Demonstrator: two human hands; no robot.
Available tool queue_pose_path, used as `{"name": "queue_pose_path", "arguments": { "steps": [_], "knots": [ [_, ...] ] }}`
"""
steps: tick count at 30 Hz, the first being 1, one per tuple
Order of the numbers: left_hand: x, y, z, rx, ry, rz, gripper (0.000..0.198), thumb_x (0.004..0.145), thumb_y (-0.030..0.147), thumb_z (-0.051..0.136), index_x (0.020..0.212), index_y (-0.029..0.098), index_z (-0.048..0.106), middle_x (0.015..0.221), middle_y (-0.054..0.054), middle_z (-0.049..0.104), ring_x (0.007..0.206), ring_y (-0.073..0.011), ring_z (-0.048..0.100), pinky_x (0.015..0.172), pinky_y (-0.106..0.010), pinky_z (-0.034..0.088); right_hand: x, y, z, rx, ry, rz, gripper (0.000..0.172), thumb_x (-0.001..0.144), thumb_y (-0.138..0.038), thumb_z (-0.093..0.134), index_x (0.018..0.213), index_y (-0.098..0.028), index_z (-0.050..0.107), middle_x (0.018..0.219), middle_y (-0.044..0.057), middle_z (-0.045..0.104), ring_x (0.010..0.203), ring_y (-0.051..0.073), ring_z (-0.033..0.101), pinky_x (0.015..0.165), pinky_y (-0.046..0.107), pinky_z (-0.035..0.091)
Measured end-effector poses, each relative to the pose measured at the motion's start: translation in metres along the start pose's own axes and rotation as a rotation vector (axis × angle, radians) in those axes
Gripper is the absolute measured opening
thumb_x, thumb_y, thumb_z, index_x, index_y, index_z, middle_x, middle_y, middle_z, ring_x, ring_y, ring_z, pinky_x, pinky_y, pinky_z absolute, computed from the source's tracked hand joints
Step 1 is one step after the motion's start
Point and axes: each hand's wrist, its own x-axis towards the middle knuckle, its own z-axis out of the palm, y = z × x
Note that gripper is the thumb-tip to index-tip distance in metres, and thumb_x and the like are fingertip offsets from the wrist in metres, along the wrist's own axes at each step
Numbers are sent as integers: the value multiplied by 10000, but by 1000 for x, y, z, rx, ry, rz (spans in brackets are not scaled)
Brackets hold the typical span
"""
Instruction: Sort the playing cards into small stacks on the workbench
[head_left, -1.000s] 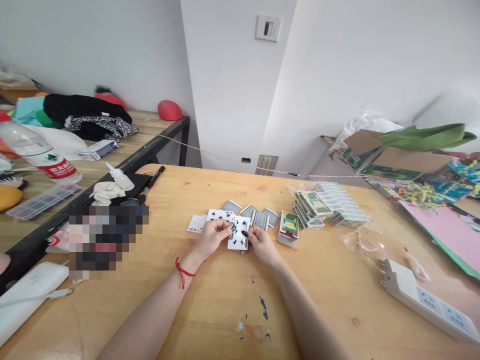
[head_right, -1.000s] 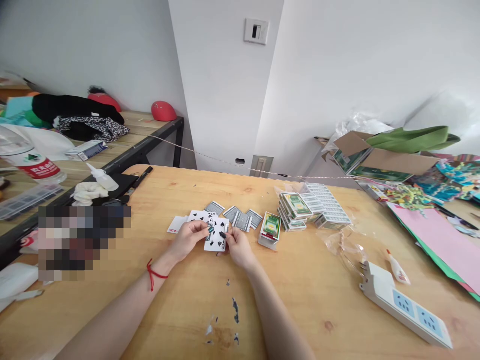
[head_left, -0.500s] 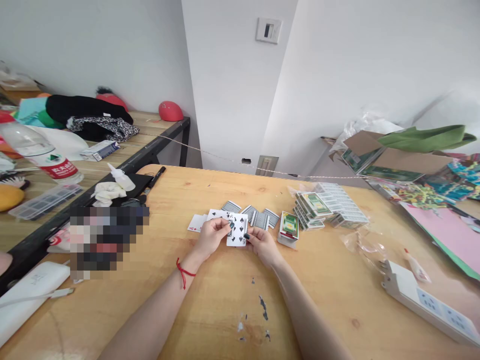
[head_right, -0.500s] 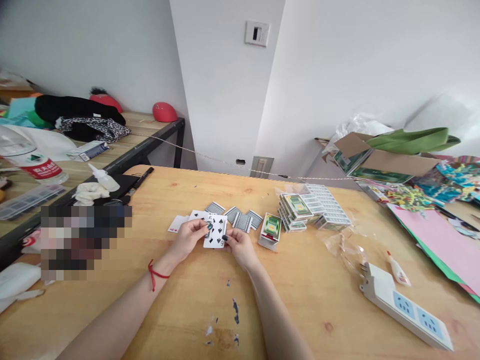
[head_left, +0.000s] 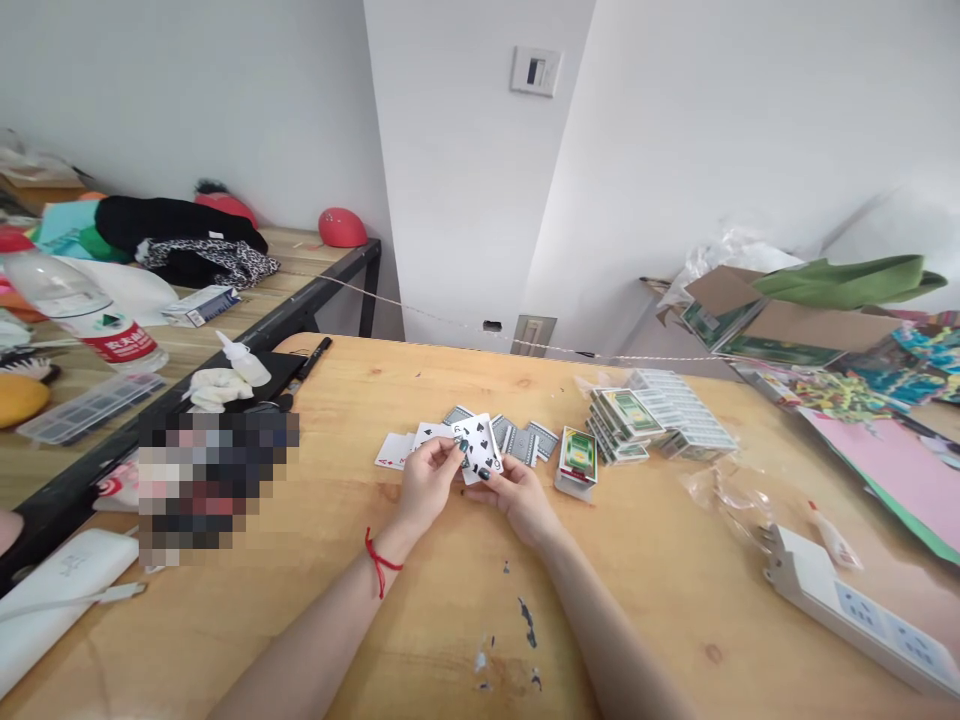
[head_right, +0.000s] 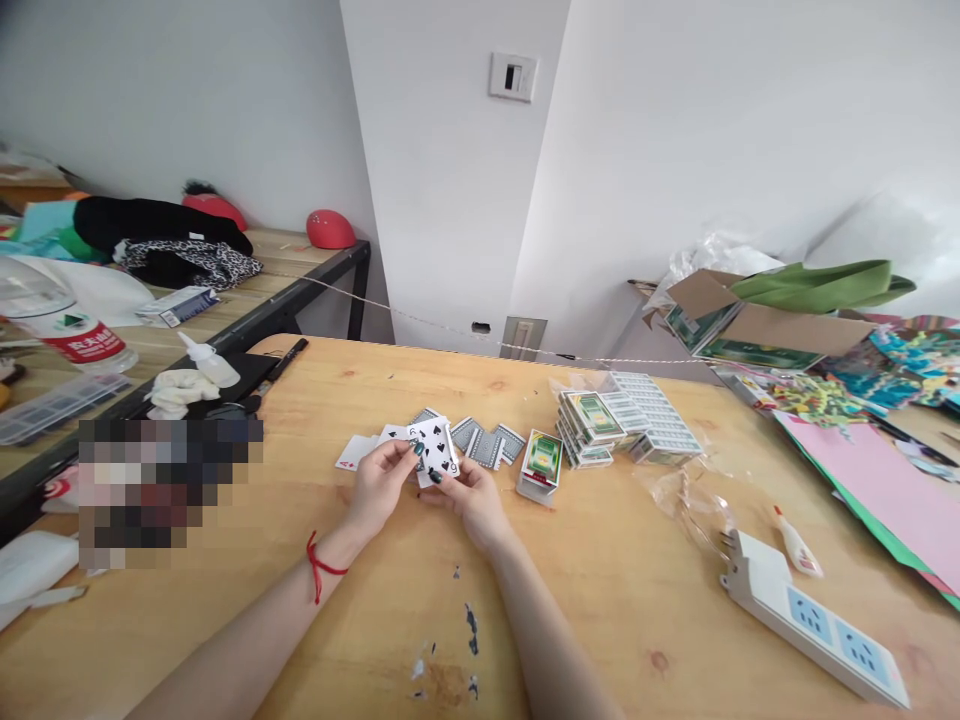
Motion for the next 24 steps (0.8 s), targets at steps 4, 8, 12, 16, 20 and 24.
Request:
{"name": "queue_pose_path", "arguments": {
  "steps": [4,8,12,16,20,24],
  "knots": [
    [-5,0,7,33,-27,42,152,727,312,561,708,165,523,646,14,551,610,-119,526,559,-211,421,-1,-2,1,76,42,-25,307,585,-263,738,837,-171,590,858,43,653,730,184,619,658,330,513],
    [-6,-1,8,54,-115,61,162,732,283,556,824,151,561,786,-29,599,729,-145,550,635,-228,437,2,-3,-4,136,105,-82,250,613,-274,724,805,-171,601,879,48,662,714,176,626,658,325,516],
    [-8,2,9,42,-199,46,190,729,301,562,830,141,574,785,-31,601,737,-149,546,638,-233,436,3,-2,-5,121,109,-122,220,635,-258,708,818,-171,622,831,36,668,666,145,609,595,265,497],
    [-8,4,9,19,-215,12,214,706,328,595,814,144,580,749,-19,593,658,-127,531,569,-215,430,6,1,-9,37,147,-140,182,617,-246,713,750,-158,625,717,15,658,545,104,550,499,221,447],
    [-3,2,6,-87,-153,-60,275,714,369,583,876,147,597,786,-28,598,640,-127,529,517,-214,446,8,2,-12,-37,151,-143,201,619,-270,701,758,-164,603,703,3,638,517,102,520,471,225,424],
    [2,-3,3,-154,-62,-144,268,696,362,607,828,130,626,720,-19,594,611,-118,520,497,-204,444,7,1,-10,-65,107,-125,218,624,-283,693,768,-166,578,692,-9,611,525,98,498,459,216,416]
  ]
}}
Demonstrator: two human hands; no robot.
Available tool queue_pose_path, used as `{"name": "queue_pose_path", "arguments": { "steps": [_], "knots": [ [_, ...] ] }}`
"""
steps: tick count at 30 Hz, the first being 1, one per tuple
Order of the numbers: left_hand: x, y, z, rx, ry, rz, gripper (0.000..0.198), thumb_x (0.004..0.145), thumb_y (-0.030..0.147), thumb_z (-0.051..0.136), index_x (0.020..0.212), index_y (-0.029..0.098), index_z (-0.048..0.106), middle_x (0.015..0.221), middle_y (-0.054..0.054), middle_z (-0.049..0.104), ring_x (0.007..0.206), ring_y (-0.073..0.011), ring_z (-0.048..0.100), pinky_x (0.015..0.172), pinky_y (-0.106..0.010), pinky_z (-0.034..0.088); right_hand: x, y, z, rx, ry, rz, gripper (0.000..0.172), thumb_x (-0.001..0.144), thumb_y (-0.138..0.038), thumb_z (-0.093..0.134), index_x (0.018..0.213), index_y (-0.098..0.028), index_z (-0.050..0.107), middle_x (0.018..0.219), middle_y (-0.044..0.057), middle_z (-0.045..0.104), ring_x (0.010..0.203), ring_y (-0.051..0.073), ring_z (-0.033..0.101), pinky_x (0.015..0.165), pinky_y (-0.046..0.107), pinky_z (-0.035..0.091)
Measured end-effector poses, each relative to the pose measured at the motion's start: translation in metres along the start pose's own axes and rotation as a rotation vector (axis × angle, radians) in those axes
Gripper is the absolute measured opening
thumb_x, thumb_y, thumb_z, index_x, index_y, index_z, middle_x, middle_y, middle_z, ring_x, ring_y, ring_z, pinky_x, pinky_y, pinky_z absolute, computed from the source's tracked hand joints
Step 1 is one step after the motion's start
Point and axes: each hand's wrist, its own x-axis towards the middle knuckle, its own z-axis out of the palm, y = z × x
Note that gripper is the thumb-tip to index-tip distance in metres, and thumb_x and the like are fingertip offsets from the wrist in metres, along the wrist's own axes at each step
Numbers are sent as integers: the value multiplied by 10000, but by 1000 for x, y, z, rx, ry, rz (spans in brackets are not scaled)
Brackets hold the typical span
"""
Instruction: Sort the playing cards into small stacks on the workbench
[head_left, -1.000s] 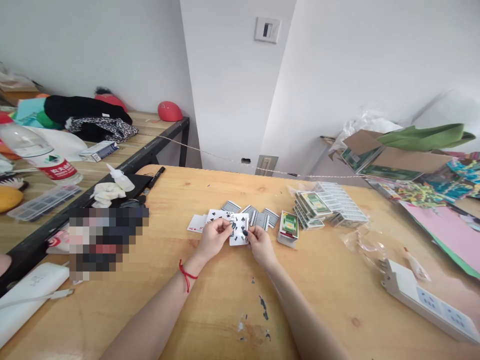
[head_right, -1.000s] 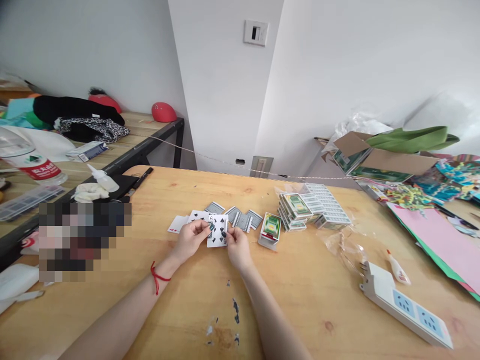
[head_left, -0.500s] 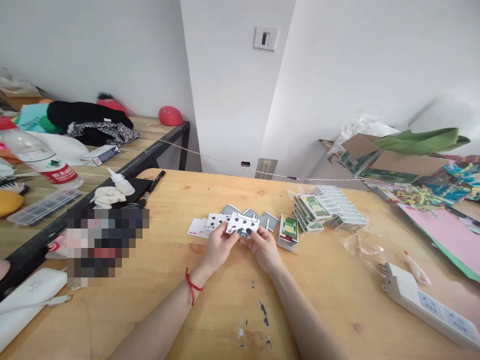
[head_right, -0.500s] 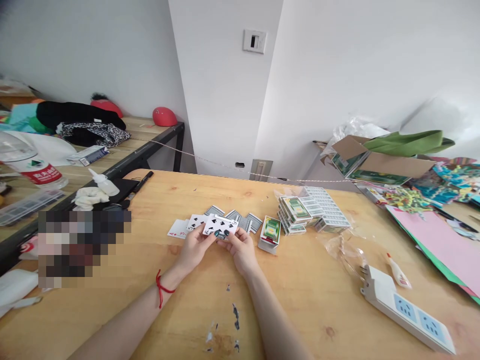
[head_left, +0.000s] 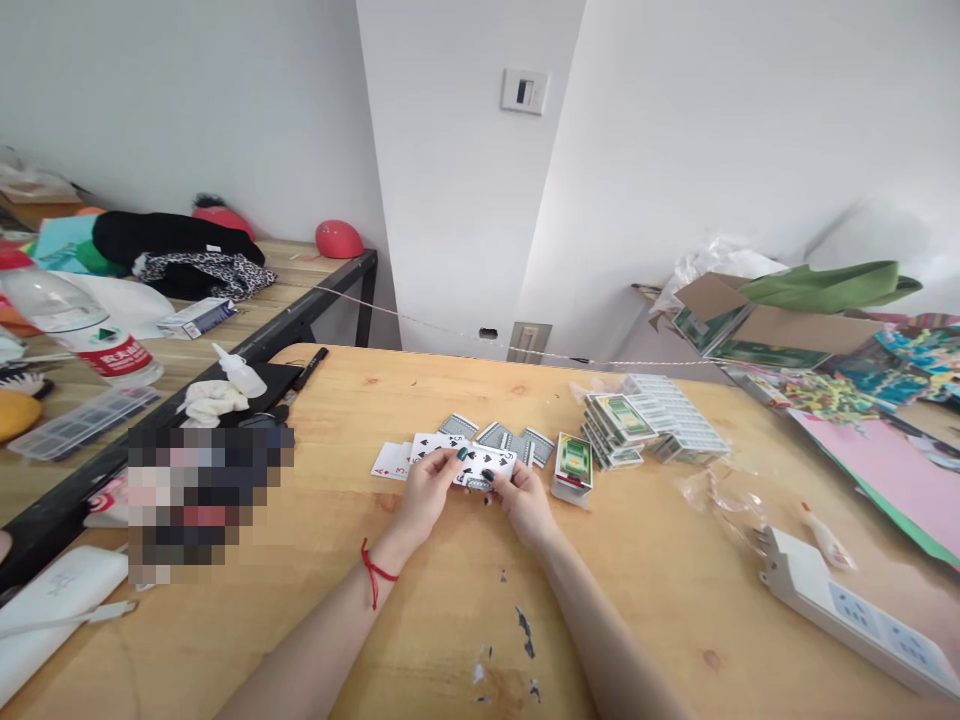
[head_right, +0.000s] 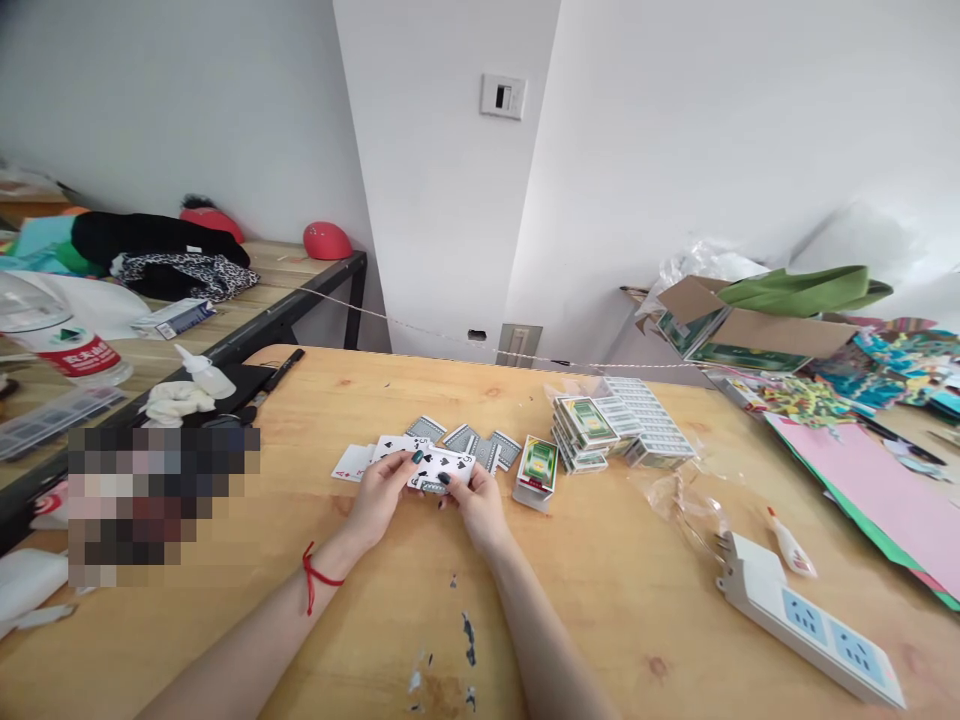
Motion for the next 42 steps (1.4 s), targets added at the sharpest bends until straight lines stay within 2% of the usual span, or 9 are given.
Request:
{"name": "queue_pose_path", "arguments": {
  "steps": [8,13,16,18,20,23,26,29,42],
  "knots": [
    [-1,5,-2,-428,-131,-230,151,632,215,701,721,116,631,662,-6,584,573,-71,511,524,-174,428,-3,-1,2,47,-32,52,222,617,-278,701,743,-156,565,634,-20,588,500,77,471,423,181,377],
    [-1,5,-3,-500,-204,-326,138,628,206,707,700,118,629,655,-8,599,592,-78,540,580,-196,459,-4,-3,2,11,-58,53,234,614,-293,699,736,-159,552,622,-21,579,489,83,472,409,184,363],
    [0,3,-1,-372,-95,-229,165,629,232,700,741,130,634,677,-13,614,596,-92,557,554,-199,464,-4,-2,3,-80,-12,-9,230,639,-321,672,733,-167,528,612,-26,559,467,89,467,418,207,382],
    [-2,1,2,-160,84,-42,189,647,250,679,798,145,638,739,-28,638,644,-119,585,564,-214,479,-5,0,5,-212,82,-110,210,678,-340,632,725,-177,507,601,-29,546,454,98,472,436,229,404],
    [-6,-1,4,97,228,181,194,692,261,635,862,167,646,857,-52,656,770,-156,609,670,-257,500,-7,1,8,-403,191,-249,177,743,-349,556,725,-186,491,572,-28,529,470,118,499,466,243,418],
    [-14,-4,9,360,238,402,247,770,269,546,994,210,633,1071,-69,618,1002,-188,562,863,-311,456,-12,2,13,-653,299,-458,151,805,-333,466,752,-195,494,607,-7,533,536,137,531,525,257,435],
    [-19,-7,13,369,127,396,386,783,274,533,1167,233,525,1205,-68,546,1087,-200,518,875,-316,463,-16,1,15,-739,295,-561,143,835,-302,418,796,-197,507,662,8,545,562,134,543,555,259,445],
    [-19,-9,15,283,71,341,433,762,274,563,1188,221,508,1214,-70,541,1084,-207,525,888,-319,459,-19,-1,16,-735,229,-557,149,843,-284,404,824,-196,522,662,11,555,566,135,551,553,256,444],
    [-17,5,13,50,154,118,275,651,236,658,919,178,675,921,-60,690,842,-211,632,745,-312,502,-16,-2,14,-564,179,-397,179,797,-343,485,689,-206,527,569,-7,524,496,135,512,495,262,417]
  ]
}}
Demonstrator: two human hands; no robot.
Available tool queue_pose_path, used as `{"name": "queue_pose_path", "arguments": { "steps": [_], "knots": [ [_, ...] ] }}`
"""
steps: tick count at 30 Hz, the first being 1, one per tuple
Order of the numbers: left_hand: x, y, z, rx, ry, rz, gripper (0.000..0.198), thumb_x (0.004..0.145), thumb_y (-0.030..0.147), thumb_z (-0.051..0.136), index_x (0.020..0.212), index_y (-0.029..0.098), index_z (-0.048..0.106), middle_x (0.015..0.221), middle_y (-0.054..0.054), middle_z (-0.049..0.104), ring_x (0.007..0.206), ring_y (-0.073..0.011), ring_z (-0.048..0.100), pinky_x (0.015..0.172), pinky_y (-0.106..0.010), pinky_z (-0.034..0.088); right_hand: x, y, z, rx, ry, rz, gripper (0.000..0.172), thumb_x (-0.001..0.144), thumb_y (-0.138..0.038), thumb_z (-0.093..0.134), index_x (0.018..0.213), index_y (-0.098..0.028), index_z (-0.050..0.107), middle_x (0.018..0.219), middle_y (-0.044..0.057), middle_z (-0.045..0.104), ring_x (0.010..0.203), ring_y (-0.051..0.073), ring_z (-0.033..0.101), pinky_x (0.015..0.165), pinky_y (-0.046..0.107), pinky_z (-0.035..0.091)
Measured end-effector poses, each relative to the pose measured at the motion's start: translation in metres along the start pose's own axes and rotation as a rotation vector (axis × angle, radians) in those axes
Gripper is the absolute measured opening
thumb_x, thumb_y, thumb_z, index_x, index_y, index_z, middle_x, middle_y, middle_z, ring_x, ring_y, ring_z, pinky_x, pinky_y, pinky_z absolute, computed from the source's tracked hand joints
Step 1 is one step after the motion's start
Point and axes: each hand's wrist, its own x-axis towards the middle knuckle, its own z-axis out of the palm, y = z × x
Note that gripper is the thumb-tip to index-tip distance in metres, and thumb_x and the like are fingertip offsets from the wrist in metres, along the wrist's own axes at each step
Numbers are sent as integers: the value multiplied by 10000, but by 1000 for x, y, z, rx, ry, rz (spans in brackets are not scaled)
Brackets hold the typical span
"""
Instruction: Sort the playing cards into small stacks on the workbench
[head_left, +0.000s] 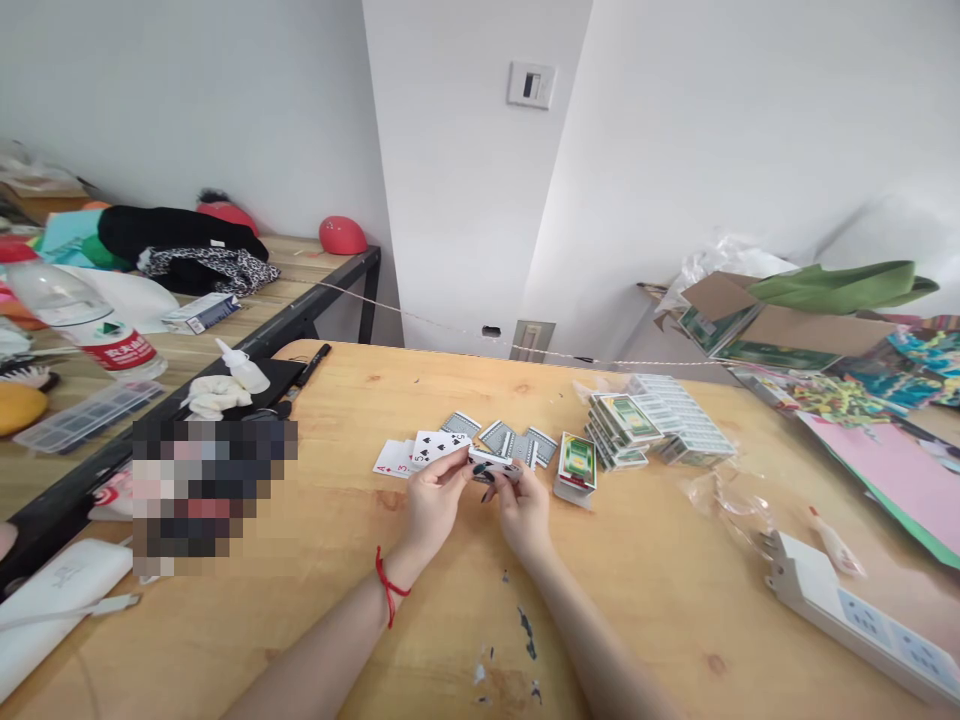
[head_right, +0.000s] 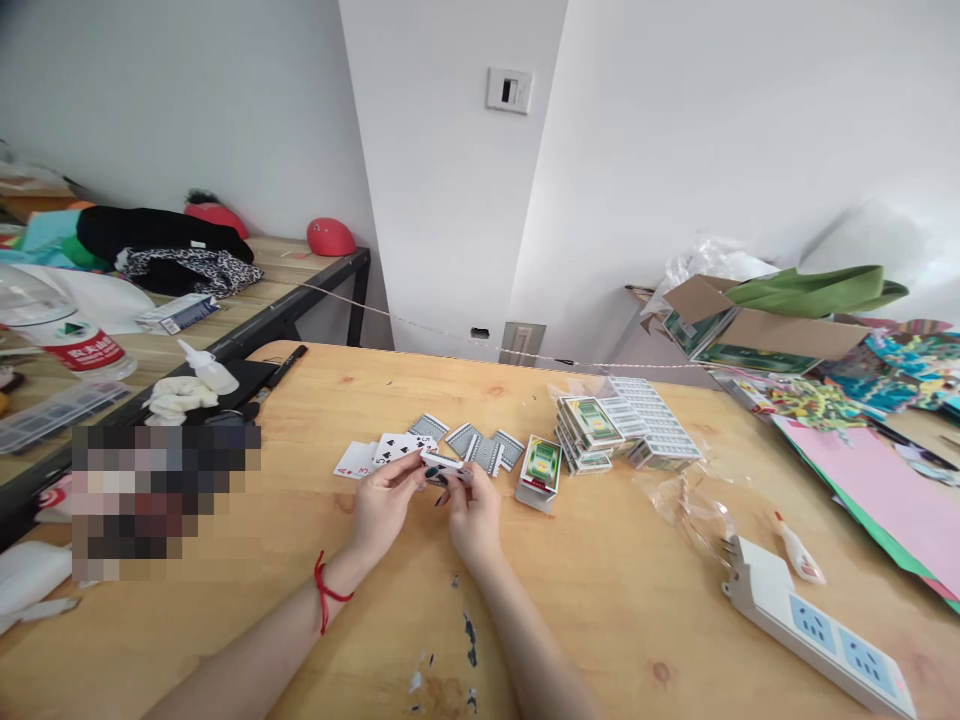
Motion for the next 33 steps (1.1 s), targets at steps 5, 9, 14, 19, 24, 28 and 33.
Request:
{"name": "queue_pose_path", "arguments": {
  "steps": [5,9,14,19,24,28,33],
  "knots": [
    [1,-2,-1,29,17,-17,202,632,226,664,825,170,691,800,-46,702,748,-194,639,695,-292,498,2,9,-1,42,-10,62,202,775,-372,509,677,-196,507,609,-9,525,474,122,517,484,255,422],
    [6,-2,-4,107,-29,-10,139,626,239,667,744,170,695,762,-40,694,722,-185,623,665,-273,481,4,14,-3,39,-28,108,218,754,-401,527,687,-194,511,576,-14,533,451,128,519,461,257,421],
    [13,-1,-8,168,-49,53,124,633,278,658,690,173,690,734,-30,668,686,-163,583,582,-228,439,7,18,-4,106,-87,226,222,715,-399,578,691,-204,475,502,-38,519,391,137,511,386,253,399],
    [17,-2,-10,101,-50,-1,130,618,257,663,695,155,685,662,-16,651,586,-126,543,536,-212,420,7,13,-2,230,-213,305,256,697,-399,605,730,-203,443,536,-44,543,365,110,508,352,229,416],
    [21,-6,-11,-5,-31,-110,216,581,285,697,733,131,689,656,-26,654,540,-120,540,467,-212,430,5,8,0,322,-297,387,313,716,-439,577,783,-203,383,496,-69,545,302,80,459,256,162,336],
    [21,-5,-13,37,-164,-166,250,656,369,632,756,142,667,613,-24,640,508,-142,563,457,-249,465,9,12,-3,248,-207,325,290,736,-431,557,765,-202,382,492,-75,535,287,59,425,245,147,307],
    [17,-2,-13,178,-299,-38,174,722,311,551,620,173,576,464,21,527,437,-119,504,450,-217,398,11,15,-6,184,-168,301,268,746,-424,542,747,-208,384,491,-69,533,285,65,417,244,162,304]
  ]
}}
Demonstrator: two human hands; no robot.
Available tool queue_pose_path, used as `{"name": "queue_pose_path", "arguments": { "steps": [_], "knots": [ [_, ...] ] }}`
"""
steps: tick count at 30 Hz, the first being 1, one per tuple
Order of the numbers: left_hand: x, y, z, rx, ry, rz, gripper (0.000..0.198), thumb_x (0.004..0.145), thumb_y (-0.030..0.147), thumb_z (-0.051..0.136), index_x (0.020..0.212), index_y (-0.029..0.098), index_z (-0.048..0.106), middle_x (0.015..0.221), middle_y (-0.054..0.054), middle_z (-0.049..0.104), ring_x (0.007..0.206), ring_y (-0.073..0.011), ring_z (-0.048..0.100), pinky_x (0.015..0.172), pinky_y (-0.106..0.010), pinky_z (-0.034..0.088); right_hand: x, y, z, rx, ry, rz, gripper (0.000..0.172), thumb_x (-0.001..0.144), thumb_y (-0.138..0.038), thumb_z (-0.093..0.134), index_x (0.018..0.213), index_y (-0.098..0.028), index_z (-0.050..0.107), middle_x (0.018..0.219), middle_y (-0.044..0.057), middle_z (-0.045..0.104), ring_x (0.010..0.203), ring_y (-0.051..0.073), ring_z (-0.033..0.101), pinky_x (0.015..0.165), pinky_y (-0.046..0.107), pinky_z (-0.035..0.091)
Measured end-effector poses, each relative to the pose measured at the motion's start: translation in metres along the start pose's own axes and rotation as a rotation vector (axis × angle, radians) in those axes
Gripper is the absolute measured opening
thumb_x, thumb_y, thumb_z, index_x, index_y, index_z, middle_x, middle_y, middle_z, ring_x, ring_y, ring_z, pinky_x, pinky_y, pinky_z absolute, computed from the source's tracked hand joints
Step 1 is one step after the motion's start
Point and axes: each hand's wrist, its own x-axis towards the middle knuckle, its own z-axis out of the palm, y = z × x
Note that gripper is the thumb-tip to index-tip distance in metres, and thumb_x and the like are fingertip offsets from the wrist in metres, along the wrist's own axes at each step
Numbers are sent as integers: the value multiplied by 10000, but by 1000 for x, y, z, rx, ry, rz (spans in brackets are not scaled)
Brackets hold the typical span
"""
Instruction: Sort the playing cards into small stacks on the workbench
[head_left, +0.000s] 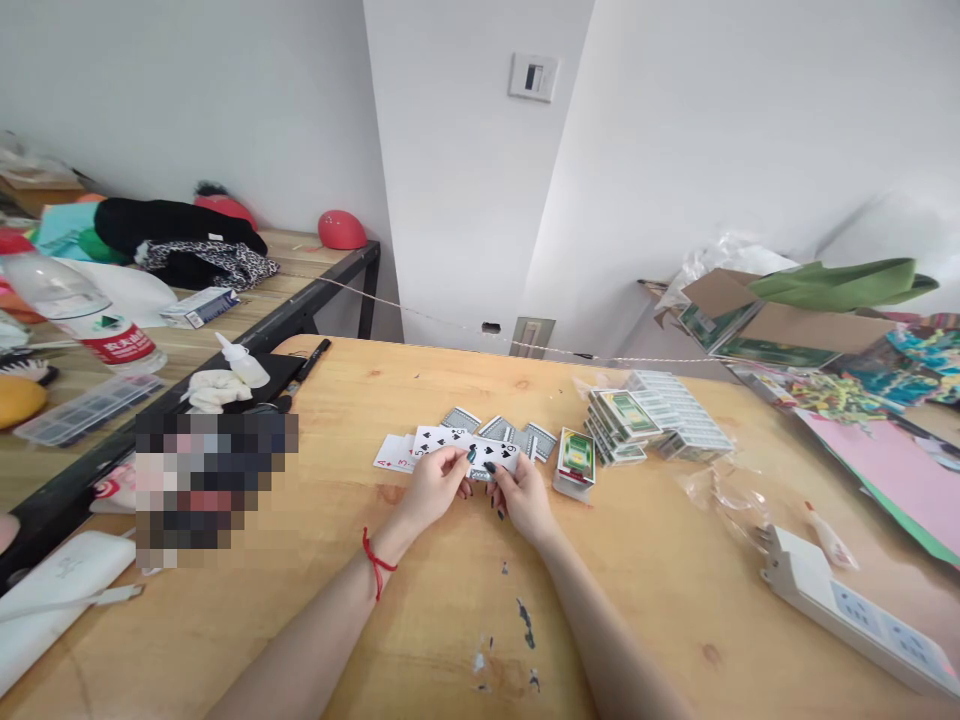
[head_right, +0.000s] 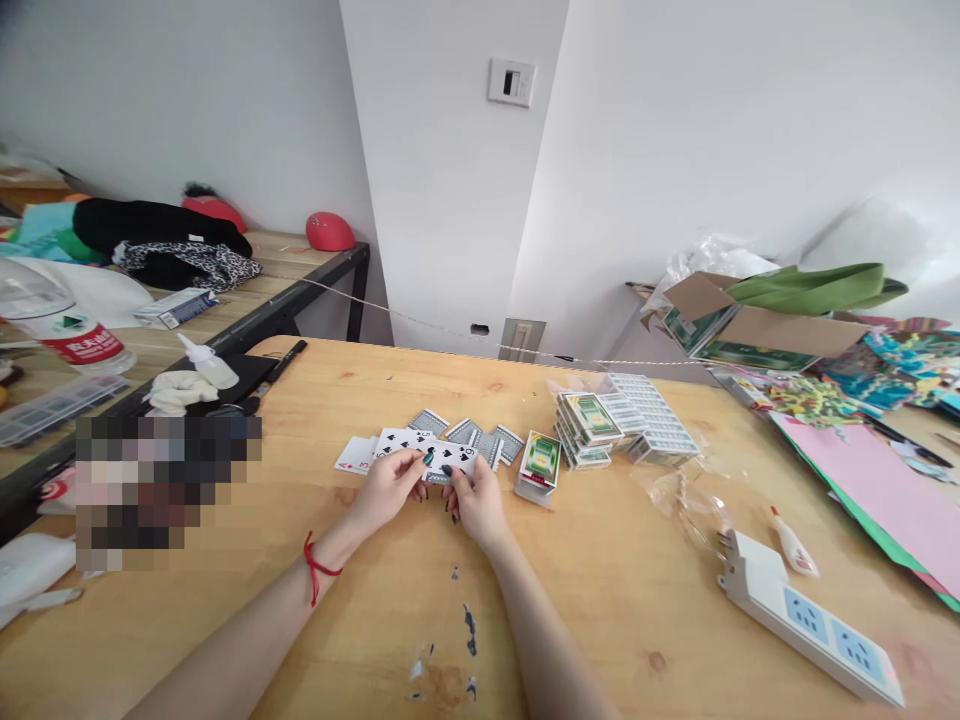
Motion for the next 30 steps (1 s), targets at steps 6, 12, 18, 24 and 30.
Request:
{"name": "queue_pose_path", "arguments": {
  "steps": [6,12,18,24,30],
  "knots": [
    [0,-5,3,103,133,143,106,736,257,525,667,189,568,559,19,518,512,-122,473,496,-210,351,-1,-1,3,-21,3,15,254,759,-428,518,751,-211,386,484,-77,500,287,68,399,255,168,281],
    [-3,-8,2,49,73,89,156,756,311,524,710,196,618,517,7,544,454,-129,478,478,-225,344,0,1,3,-105,48,-52,186,768,-372,517,738,-225,406,508,-66,466,374,85,399,330,191,304],
    [1,-3,-2,71,179,149,124,675,296,628,696,184,677,762,-35,640,719,-165,566,634,-236,427,-3,4,4,-58,-33,37,228,788,-446,467,789,-235,381,552,-69,470,346,89,407,306,195,306],
    [5,-7,1,-55,176,-4,184,635,284,660,772,167,700,789,-44,685,714,-174,595,645,-257,457,0,4,3,87,-10,-73,267,769,-497,479,814,-235,468,694,-2,561,585,141,534,449,226,412],
    [6,-12,1,-52,190,-31,208,624,306,662,752,145,692,739,-44,681,664,-161,588,597,-245,457,4,5,-2,137,74,-51,248,705,-431,584,781,-195,576,706,-4,608,685,159,549,592,246,424]
  ]
}}
